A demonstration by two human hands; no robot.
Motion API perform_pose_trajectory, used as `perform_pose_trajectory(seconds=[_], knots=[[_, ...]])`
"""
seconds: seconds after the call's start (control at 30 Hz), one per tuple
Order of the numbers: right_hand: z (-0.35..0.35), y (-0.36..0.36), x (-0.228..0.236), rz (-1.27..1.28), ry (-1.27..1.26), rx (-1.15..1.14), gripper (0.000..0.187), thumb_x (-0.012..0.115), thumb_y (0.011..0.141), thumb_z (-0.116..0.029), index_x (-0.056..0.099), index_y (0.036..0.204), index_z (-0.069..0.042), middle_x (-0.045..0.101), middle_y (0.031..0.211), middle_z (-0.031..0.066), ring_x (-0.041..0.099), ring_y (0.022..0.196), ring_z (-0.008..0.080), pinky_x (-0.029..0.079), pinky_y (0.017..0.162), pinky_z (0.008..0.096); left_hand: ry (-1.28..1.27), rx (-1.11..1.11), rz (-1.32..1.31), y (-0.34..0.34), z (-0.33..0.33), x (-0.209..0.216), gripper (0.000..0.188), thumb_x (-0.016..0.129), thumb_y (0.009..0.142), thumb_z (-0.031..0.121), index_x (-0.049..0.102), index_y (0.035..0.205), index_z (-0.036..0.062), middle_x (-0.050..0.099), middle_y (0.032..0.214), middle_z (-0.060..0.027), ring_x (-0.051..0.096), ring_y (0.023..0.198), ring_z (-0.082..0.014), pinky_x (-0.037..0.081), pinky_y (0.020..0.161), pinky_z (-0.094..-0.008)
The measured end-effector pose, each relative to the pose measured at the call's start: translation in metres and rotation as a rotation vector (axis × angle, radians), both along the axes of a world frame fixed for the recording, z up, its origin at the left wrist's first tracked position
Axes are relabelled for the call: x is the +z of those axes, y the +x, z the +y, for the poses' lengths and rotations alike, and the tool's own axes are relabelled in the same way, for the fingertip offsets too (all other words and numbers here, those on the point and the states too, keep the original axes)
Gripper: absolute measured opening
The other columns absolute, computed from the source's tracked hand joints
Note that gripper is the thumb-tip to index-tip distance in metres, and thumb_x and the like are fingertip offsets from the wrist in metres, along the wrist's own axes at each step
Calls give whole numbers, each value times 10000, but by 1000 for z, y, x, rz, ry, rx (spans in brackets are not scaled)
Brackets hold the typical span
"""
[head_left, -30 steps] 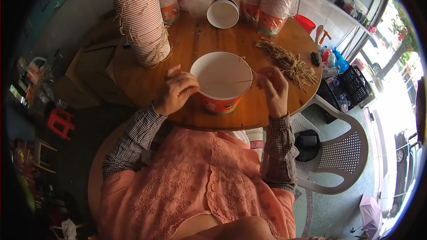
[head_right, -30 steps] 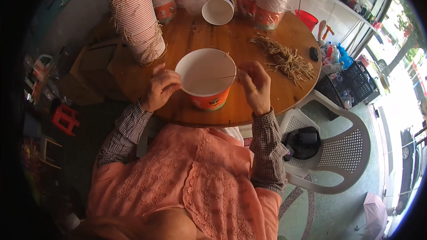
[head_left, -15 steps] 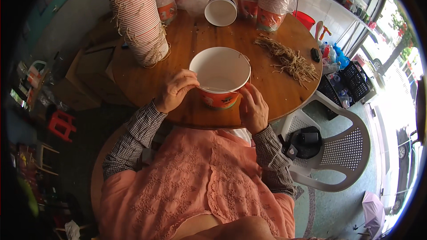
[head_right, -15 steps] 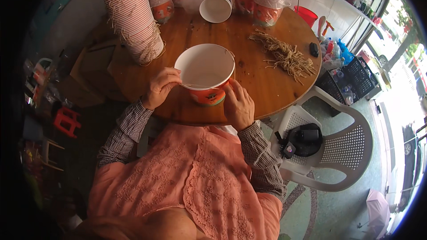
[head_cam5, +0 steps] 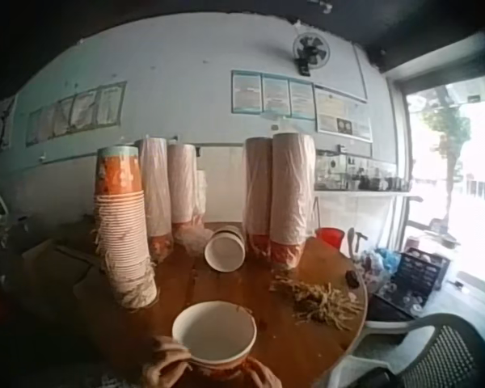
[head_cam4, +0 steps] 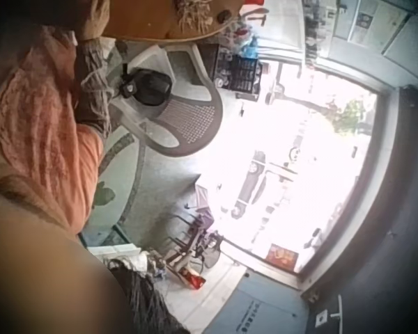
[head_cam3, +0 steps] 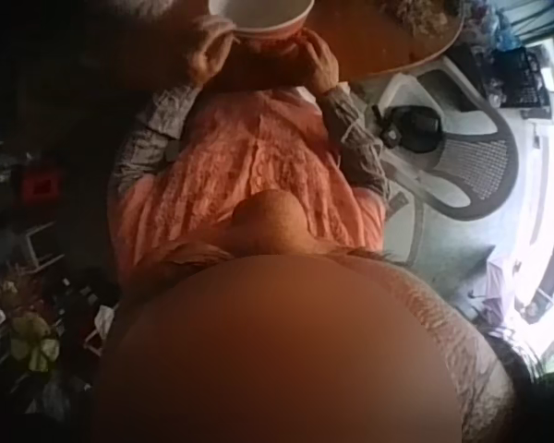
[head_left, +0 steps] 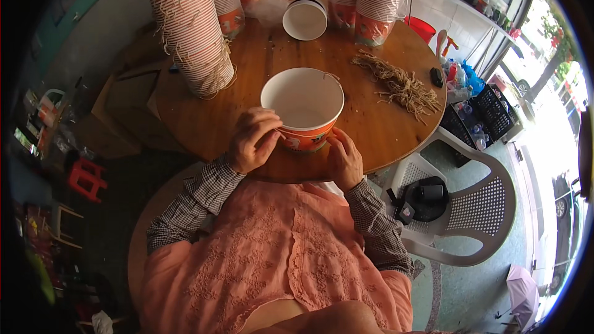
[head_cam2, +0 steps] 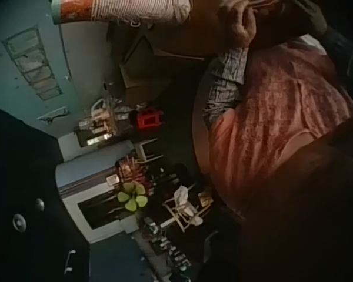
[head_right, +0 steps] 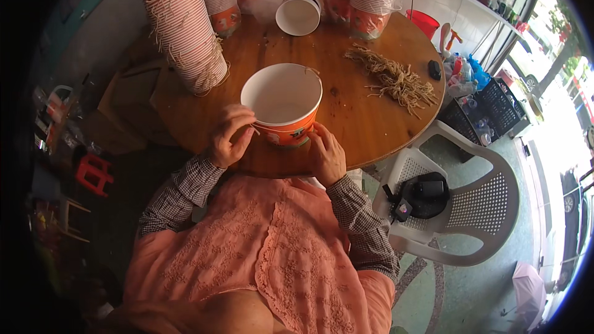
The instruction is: Manually attaching thin string handles to small cardboard buckets.
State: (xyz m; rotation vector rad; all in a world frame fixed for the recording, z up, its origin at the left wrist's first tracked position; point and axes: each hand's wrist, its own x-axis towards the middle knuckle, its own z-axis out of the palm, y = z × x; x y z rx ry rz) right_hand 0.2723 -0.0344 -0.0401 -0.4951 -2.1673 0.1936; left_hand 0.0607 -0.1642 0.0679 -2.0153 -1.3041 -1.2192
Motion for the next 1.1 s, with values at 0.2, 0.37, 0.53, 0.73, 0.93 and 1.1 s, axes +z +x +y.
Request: perform_pose_trajectory(seconds=[0.2, 0.37, 0.53, 0.73, 0.93, 1.1], knots=[[-5, 1, 3, 38, -73, 6, 378, 599, 768, -14, 541, 1140, -47, 534, 1222, 154, 574, 1067, 328, 515, 844, 398, -252, 223, 281, 41, 7, 33, 144, 687, 773, 86, 666, 916, 79, 596, 843, -32, 604, 765, -196, 451, 677, -337], [-5, 0, 1, 110, -174, 1, 272, 525, 836, 44, 580, 1083, -57, 567, 1171, 162, 602, 1014, 357, 527, 809, 388, -117, 19, 110, -28, 61, 92, 119, 700, 763, 121, 606, 790, 53, 555, 770, -99, 606, 727, -265, 501, 653, -374], [-4, 2, 2, 135, -162, -12, 234, 547, 839, 5, 575, 1067, -42, 572, 1161, 164, 603, 1001, 356, 527, 792, 390, -82, 133, -267, -143, 92, 250, 226, 609, 940, 217, 606, 813, 31, 580, 646, -33, 531, 521, -113, 445, 480, -264], [-5, 2, 6, 127, -194, -20, 217, 544, 847, 4, 576, 1057, -34, 584, 1123, 152, 607, 969, 344, 522, 775, 391, 56, -74, -716, -298, 87, 350, 189, 619, 923, 165, 622, 861, -13, 615, 695, -56, 582, 586, -149, 492, 555, -301], [-6, -1, 5, 152, -240, -5, 186, 551, 847, -3, 588, 1028, -22, 603, 1069, 152, 622, 914, 337, 525, 756, 384, 91, -173, -1243, -393, 71, 326, 171, 606, 924, 100, 608, 1065, 2, 639, 900, -76, 623, 783, -159, 547, 618, -248], [-4, 3, 6, 143, -252, -39, 172, 559, 840, 0, 596, 1007, -21, 614, 1039, 145, 628, 887, 330, 528, 740, 377, -103, -282, -1351, -386, 73, 288, 140, 537, 962, 111, 585, 1055, 17, 534, 693, -44, 517, 596, -139, 450, 515, -249]])
